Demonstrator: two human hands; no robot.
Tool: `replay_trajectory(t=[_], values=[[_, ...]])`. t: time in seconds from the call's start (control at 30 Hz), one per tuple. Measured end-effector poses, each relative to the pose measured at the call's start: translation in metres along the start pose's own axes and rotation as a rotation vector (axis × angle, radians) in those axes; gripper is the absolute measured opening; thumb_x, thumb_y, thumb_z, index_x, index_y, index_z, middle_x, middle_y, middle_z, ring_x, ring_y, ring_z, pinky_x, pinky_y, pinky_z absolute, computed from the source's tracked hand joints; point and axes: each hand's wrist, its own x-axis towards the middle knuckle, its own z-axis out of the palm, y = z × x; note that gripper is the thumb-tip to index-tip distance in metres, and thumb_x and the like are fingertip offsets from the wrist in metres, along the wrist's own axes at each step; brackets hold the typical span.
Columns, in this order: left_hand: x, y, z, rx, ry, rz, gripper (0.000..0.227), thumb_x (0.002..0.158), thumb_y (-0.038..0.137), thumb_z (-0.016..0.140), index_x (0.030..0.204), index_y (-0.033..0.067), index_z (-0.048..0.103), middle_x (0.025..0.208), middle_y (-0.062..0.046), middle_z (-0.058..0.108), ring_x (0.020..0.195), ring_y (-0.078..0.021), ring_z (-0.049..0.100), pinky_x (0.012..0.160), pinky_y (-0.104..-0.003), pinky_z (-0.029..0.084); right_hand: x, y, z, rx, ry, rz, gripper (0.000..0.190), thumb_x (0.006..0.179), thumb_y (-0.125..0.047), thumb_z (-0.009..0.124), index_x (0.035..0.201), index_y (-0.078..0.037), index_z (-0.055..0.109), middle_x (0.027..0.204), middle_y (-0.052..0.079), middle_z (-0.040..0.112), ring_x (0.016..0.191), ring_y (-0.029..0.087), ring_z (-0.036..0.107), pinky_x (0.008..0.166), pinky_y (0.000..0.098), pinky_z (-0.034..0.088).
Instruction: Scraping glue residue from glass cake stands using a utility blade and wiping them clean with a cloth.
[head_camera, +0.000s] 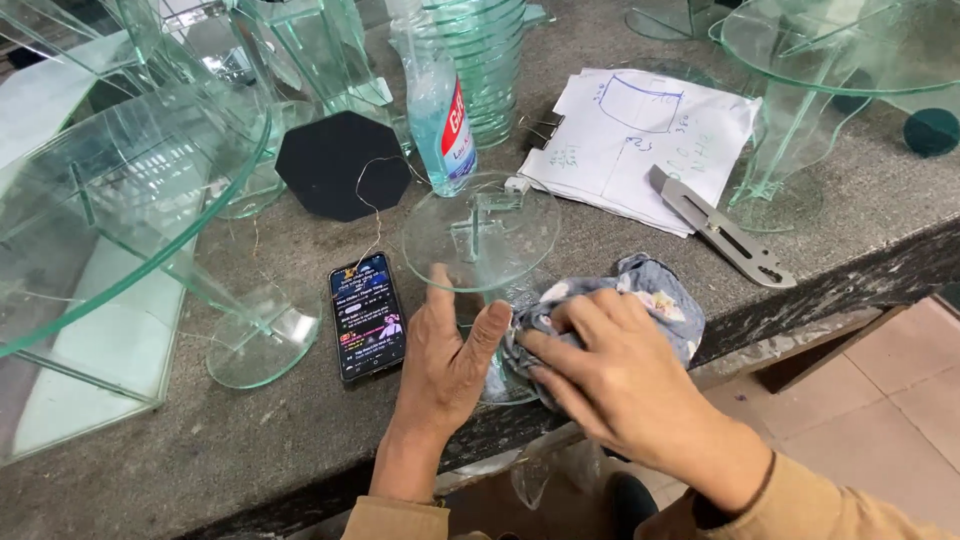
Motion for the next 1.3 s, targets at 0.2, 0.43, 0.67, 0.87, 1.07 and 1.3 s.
replay_trajectory(t=[0.2, 0.43, 0.67, 0.87, 1.07, 1.3], values=[[0.006, -0.018, 0.001, 0.059, -0.035, -0.162, 0.137, 0.082, 0.091, 0.044, 0.176, -0.0011, 0.006, 0.182, -0.025, 0.026, 0.165, -0.0442, 0.033, 0.122, -0.059, 0.041, 0.012, 0.006, 0.001, -0.138, -0.162, 0.000, 0.038, 0.113, -0.040, 0.060, 0.139, -0.013, 0.067, 0.094, 0.011, 0.046, 0.081, 0.034, 0.045, 0.068, 0.0507, 0.036], [0.001, 0.001, -0.001, 0.025, 0.007, -0.100, 0.123, 0.083, 0.084, 0.047, 0.171, -0.0016, 0.036, 0.093, -0.004, 0.074, 0.068, -0.0131, 0.052, 0.069, -0.040, 0.052, 0.006, 0.027, -0.013, -0.003, -0.257, -0.110, 0.028, 0.114, -0.023, 0.058, 0.131, -0.005, 0.071, 0.089, 0.009, 0.060, 0.067, 0.032, 0.058, 0.062, 0.0506, 0.046], [0.003, -0.002, -0.001, 0.018, 0.007, 0.024, 0.094, 0.093, 0.078, 0.048, 0.151, 0.0041, 0.055, 0.099, -0.002, 0.067, 0.090, -0.0178, 0.059, 0.081, -0.041, 0.051, 0.017, 0.017, 0.002, -0.186, -0.344, -0.105, 0.037, 0.098, -0.023, 0.065, 0.133, -0.012, 0.071, 0.081, 0.006, 0.063, 0.074, 0.034, 0.062, 0.067, 0.0501, 0.043], [0.001, -0.003, -0.001, 0.008, 0.008, 0.053, 0.081, 0.095, 0.075, 0.048, 0.140, 0.0084, 0.059, 0.093, -0.001, 0.067, 0.080, -0.0186, 0.058, 0.078, -0.044, 0.051, 0.006, 0.028, -0.004, -0.281, -0.374, -0.104, 0.050, 0.097, -0.033, 0.066, 0.143, -0.015, 0.070, 0.082, 0.005, 0.070, 0.076, 0.036, 0.071, 0.071, 0.0498, 0.052], [0.001, -0.019, 0.002, 0.011, 0.030, 0.125, 0.073, 0.102, 0.070, 0.053, 0.130, 0.0033, 0.059, 0.096, -0.014, 0.070, 0.085, -0.0281, 0.066, 0.083, -0.055, 0.052, 0.005, 0.021, 0.018, -0.128, -0.289, -0.066, 0.046, 0.093, -0.021, 0.065, 0.137, -0.012, 0.075, 0.078, 0.007, 0.067, 0.073, 0.034, 0.069, 0.066, 0.0474, 0.048], [0.002, -0.020, 0.001, -0.023, 0.054, 0.221, 0.068, 0.107, 0.066, 0.059, 0.124, 0.0003, 0.058, 0.091, -0.022, 0.069, 0.087, -0.0314, 0.067, 0.088, -0.058, 0.054, 0.010, 0.019, -0.015, 0.082, -0.370, -0.130, 0.040, 0.090, -0.018, 0.066, 0.126, -0.015, 0.083, 0.078, 0.012, 0.072, 0.078, 0.040, 0.074, 0.072, 0.0522, 0.052]])
